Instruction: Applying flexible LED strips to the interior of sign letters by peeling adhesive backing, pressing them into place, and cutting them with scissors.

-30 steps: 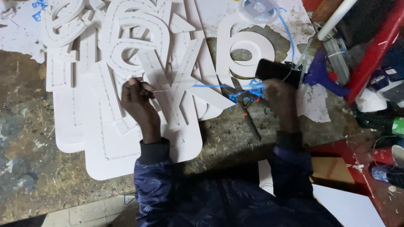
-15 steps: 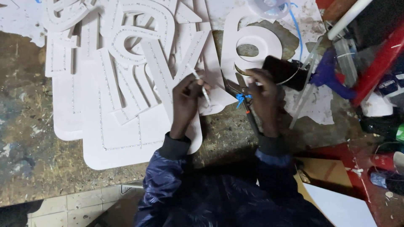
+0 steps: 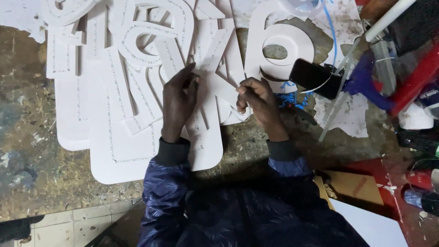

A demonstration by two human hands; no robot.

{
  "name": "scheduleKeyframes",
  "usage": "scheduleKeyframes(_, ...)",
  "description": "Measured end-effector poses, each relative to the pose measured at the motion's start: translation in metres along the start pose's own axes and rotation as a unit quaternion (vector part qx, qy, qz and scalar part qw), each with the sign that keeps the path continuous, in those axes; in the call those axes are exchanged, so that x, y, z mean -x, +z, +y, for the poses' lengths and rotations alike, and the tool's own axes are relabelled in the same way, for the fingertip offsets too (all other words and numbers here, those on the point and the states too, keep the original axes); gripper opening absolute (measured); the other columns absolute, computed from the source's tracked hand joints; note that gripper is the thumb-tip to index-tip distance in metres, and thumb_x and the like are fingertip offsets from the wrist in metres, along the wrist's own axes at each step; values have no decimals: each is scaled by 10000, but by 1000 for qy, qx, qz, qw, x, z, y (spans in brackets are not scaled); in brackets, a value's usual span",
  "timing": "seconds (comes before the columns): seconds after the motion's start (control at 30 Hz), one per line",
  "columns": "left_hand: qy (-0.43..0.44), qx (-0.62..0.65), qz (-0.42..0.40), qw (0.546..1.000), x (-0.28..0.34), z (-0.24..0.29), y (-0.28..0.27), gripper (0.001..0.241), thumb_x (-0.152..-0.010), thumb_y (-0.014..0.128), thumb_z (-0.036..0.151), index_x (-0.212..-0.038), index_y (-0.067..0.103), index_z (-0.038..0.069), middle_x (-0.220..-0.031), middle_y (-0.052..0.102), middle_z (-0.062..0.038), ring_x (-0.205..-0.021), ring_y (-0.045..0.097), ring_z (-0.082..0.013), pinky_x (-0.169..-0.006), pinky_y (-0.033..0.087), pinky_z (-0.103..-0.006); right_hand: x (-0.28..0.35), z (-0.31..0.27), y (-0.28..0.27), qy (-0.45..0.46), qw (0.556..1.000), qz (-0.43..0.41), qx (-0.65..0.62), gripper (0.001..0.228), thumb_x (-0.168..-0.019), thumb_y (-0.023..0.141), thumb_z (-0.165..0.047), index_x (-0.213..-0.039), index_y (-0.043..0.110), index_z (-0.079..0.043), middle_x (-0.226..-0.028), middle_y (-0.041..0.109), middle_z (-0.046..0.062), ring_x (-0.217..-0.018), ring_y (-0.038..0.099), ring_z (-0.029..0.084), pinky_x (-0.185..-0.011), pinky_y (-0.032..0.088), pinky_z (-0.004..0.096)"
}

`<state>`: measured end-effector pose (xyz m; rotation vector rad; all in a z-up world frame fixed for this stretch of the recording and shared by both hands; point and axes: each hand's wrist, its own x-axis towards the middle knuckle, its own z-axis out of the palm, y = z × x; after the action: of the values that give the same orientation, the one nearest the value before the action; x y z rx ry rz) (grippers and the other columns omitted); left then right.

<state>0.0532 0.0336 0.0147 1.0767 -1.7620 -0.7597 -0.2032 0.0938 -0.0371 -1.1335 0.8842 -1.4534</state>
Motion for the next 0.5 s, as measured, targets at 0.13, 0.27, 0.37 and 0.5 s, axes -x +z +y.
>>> scheduleKeyframes(0.13, 21, -59, -47, 997, -4, -12, 3, 489, -1030, 800, 46, -1509, 709, 3, -1255, 823, -217, -1212, 763, -474, -1064, 570, -552, -26, 45, -10, 53, 996, -61, 38, 187, -1131, 696, -88, -1152, 681, 98, -671, 626, 147, -558, 738, 215, -408, 536, 250)
scheduleKeyframes(0.27, 8, -173, -106, 979, -4, -18, 8, 533, -1026, 841, 184, -1523, 699, 52, -1469, 708, -179, -1428, 621, -417, -1186, 477, -515, -46, 48, -7, 91, 987, -96, 89, 166, -1149, 631, -56, -1162, 667, 105, -671, 620, 119, -510, 702, 179, -363, 479, 220)
scheduleKeyframes(0.37, 0, -171, -106, 979, -1, -17, 9, 502, -997, 855, 142, -1470, 723, 37, -1468, 667, -179, -1406, 619, -423, -1170, 485, -508, -45, 39, -3, 121, 983, -98, 101, 185, -1145, 643, -76, -1164, 682, 104, -679, 615, 95, -500, 690, 153, -349, 468, 208)
scheduleKeyframes(0.5, 28, -186, -98, 977, 1, -33, 14, 405, -1009, 855, 194, -1379, 761, 57, -1412, 637, -138, -1373, 635, -390, -1144, 504, -481, -49, 24, 7, 163, 977, -81, 115, 152, -1096, 652, -34, -1127, 702, 107, -639, 614, 127, -458, 700, 210, -319, 440, 211)
